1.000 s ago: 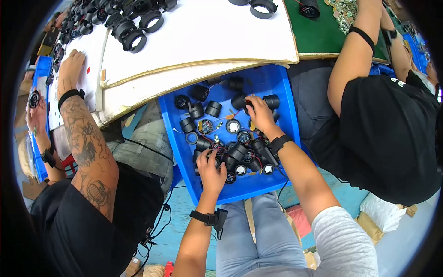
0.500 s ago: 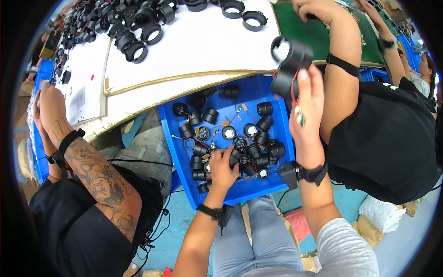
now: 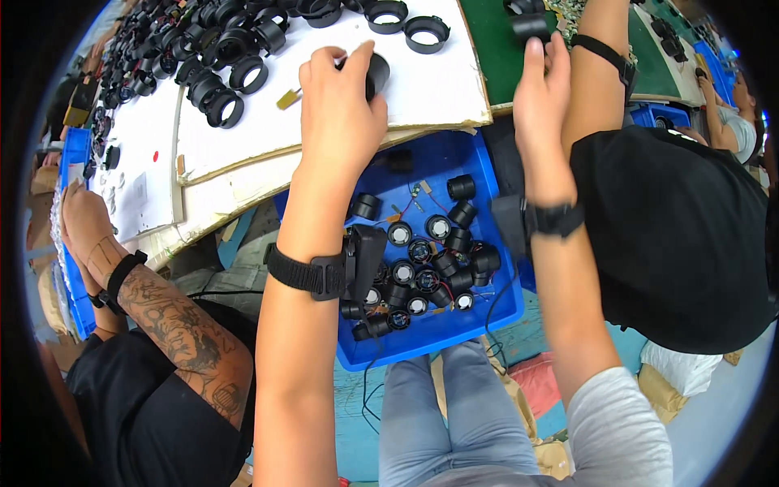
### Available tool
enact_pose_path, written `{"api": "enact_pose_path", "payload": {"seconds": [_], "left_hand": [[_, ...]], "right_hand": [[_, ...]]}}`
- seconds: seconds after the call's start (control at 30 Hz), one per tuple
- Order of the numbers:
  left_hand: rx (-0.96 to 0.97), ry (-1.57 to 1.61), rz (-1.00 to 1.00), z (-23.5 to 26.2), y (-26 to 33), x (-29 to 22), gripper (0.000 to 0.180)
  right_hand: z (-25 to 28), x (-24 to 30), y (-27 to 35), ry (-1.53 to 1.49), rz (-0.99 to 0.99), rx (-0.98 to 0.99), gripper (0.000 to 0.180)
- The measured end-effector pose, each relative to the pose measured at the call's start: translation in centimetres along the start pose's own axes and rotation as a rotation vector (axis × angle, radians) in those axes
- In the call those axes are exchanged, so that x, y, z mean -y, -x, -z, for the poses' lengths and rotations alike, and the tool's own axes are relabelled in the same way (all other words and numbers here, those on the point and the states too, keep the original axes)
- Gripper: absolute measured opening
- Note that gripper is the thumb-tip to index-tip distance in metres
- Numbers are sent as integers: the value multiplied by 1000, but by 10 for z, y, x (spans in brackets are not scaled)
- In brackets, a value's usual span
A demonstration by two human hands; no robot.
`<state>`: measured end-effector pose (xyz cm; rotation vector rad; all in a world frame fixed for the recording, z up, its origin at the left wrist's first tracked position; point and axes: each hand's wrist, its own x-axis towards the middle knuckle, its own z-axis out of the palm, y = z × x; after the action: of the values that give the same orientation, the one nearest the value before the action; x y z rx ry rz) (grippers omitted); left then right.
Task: The recorder is inspecting, sorting, and assembling electronic circuit boards into plastic housings.
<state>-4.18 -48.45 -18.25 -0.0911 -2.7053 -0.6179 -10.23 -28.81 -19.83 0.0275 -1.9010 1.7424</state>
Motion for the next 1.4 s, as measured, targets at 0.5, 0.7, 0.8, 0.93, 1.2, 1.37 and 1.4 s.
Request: {"api": "enact_pose_path", "payload": {"seconds": [0.5, 0.7, 0.8, 0.93, 1.2, 1.37, 1.4], "left_hand": [[158, 108, 540, -53, 270, 18, 45], [228, 78, 580, -75, 282, 42, 50], [238, 80, 580, -87, 277, 55, 50], [271, 133, 579, -99, 272, 74, 60], [413, 311, 505, -108, 259, 91, 72], [521, 138, 470, -93, 266, 74, 86], [548, 122, 486, -89, 267, 72, 86]], "right_hand": [[15, -157, 206, 906, -29, 769, 43], [35, -183, 192, 869, -200, 826, 33], [37, -174, 194, 809, -307, 736, 36], [28, -130, 208, 779, 101, 613, 41], [10, -99, 272, 494, -55, 1365, 50], [16, -90, 280, 773, 204, 1534, 58], [18, -93, 283, 743, 176, 1540, 58]]}}
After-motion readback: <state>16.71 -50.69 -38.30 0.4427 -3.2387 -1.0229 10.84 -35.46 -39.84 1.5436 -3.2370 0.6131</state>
